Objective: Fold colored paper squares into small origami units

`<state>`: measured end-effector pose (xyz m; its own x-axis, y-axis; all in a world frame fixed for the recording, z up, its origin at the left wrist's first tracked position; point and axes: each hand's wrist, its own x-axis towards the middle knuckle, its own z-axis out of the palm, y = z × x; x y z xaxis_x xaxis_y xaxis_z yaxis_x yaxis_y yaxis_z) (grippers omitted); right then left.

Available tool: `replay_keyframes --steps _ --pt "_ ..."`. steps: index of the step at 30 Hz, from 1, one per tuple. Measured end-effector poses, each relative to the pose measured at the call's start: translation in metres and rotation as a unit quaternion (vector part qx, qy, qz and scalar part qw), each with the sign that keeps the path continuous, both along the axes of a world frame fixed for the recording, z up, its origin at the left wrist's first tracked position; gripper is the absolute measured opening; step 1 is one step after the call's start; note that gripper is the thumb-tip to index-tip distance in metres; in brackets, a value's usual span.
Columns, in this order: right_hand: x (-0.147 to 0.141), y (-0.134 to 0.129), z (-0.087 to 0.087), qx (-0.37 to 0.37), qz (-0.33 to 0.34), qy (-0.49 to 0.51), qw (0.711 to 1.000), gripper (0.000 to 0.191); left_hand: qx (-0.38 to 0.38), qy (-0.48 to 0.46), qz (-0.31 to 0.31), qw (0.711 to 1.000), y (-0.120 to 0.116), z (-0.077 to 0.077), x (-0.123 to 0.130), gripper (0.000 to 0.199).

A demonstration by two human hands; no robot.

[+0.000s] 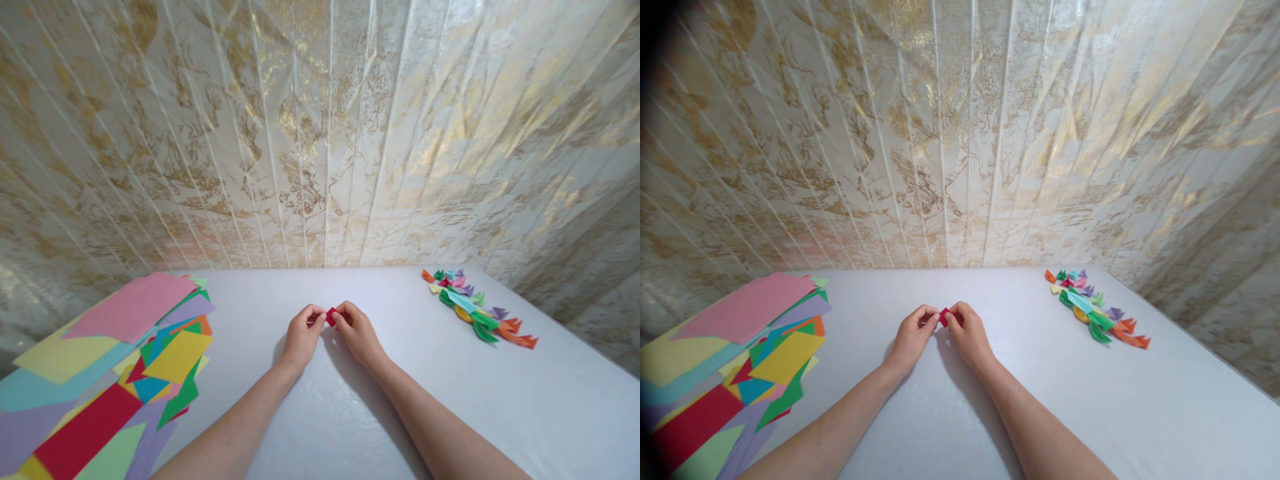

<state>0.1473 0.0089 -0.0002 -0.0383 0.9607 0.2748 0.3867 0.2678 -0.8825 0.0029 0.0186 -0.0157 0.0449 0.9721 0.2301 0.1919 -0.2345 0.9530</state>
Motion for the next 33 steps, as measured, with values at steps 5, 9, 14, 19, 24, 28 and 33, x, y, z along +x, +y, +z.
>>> replay_keyframes --steps 5,9,14,19,24,28,33 --pt "0.0009 -0.0009 -0.0006 0.01 -0.002 -0.026 1.0 0.018 0.013 0.005 -0.002 1.0 -0.0018 0.0022 0.0027 0.008" --pt "0.0 -0.0025 0.0006 0.017 0.004 -0.054 0.998 0.017 0.023 0.006 -0.012 1.0 -0.0041 0.0051 0.0037 0.008" --pt "-0.0015 -0.0045 0.0044 0.011 -0.001 -0.063 0.998 0.017 0.031 0.009 -0.004 0.999 -0.0033 0.0063 0.003 0.008" --pt "-0.0017 -0.0024 0.0021 -0.001 -0.006 -0.025 1.0 0.017 0.0 -0.01 0.002 1.0 -0.0017 0.0084 0.0006 0.011" --pt "-0.0015 0.0023 -0.0037 -0.024 -0.001 0.044 0.999 0.017 -0.019 -0.024 0.011 0.999 -0.0004 0.0091 -0.0009 0.014" --pt "-0.0011 0.0045 -0.0037 -0.051 0.006 0.089 0.995 0.02 -0.024 -0.034 0.014 0.999 0.0003 0.0084 -0.0007 0.015" --pt "0.0005 0.0037 0.0003 -0.052 0.006 0.095 0.994 0.028 -0.029 -0.039 0.006 0.999 0.001 0.0073 -0.0011 0.016"
